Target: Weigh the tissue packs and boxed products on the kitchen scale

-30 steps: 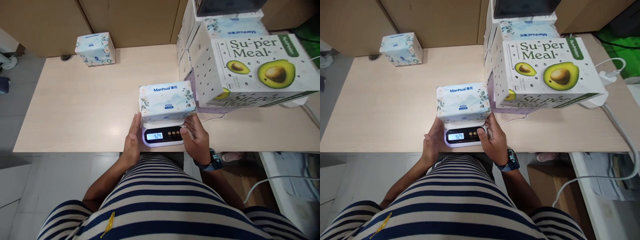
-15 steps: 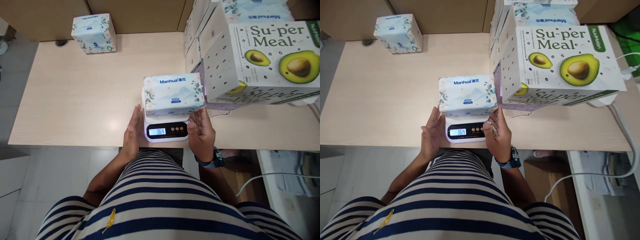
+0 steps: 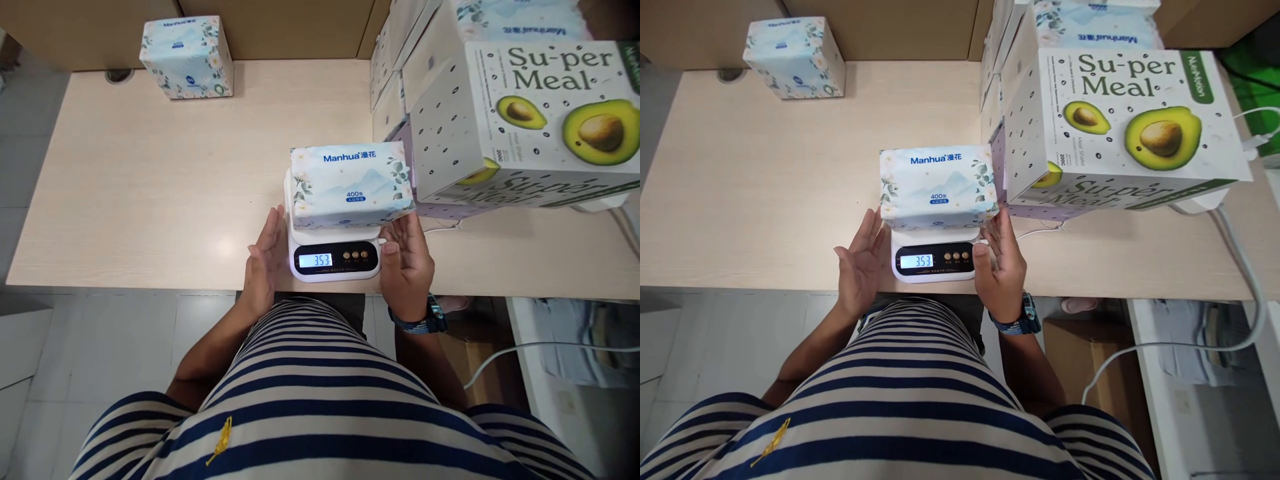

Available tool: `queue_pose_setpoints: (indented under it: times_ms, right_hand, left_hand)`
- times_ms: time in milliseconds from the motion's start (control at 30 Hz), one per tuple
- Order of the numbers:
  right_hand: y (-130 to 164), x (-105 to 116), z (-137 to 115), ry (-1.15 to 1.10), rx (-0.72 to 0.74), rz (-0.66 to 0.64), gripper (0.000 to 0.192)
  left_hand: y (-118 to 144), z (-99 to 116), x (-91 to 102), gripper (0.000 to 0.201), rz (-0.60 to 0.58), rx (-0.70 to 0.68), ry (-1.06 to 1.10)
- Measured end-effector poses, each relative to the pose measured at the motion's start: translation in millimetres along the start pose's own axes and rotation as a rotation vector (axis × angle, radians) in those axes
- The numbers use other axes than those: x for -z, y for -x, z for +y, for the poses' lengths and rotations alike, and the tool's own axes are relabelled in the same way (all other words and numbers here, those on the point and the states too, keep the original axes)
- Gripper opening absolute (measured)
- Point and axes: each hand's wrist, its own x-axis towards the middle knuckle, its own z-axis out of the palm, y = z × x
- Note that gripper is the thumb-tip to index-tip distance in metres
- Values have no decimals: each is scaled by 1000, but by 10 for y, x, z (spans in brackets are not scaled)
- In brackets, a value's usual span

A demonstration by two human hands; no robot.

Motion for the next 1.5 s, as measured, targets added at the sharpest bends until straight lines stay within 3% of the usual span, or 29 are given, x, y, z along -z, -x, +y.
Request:
queue_pose_setpoints:
  times_ms: [300,667,933,1133,1233,1300,1400,1500]
  right_hand:
    - [12,24,10,-41,-33,-44,79]
    - [-1,7,15,-19,-48,-5,80]
    - [-3,0,-7,-34,-75,-7,81]
    - [-5,-4,34,-3,-17,-47,80]
    - [76,-74,11,85,-1,-60,85]
    - [183,-133,-57,136,-12,-49,87]
    - [352,-214,-267,113,-65,-101,88]
    - [357,-353,-609,3,-85,-209,84]
  left_hand:
    - [2,5,-12,78,12,28,2]
    - [2,-84,53,69,-28,-31,-46]
    - [9,-72,40,73,-13,-24,-70]
    - [-5,-46,95,74,-104,-19,-172]
    - [-45,-2,89,84,-228,22,-240]
    - [-48,48,105,89,-276,-21,-268]
    - [58,161,254,92,-223,-165,-378]
    - [213,315,605,86,-185,-214,-516]
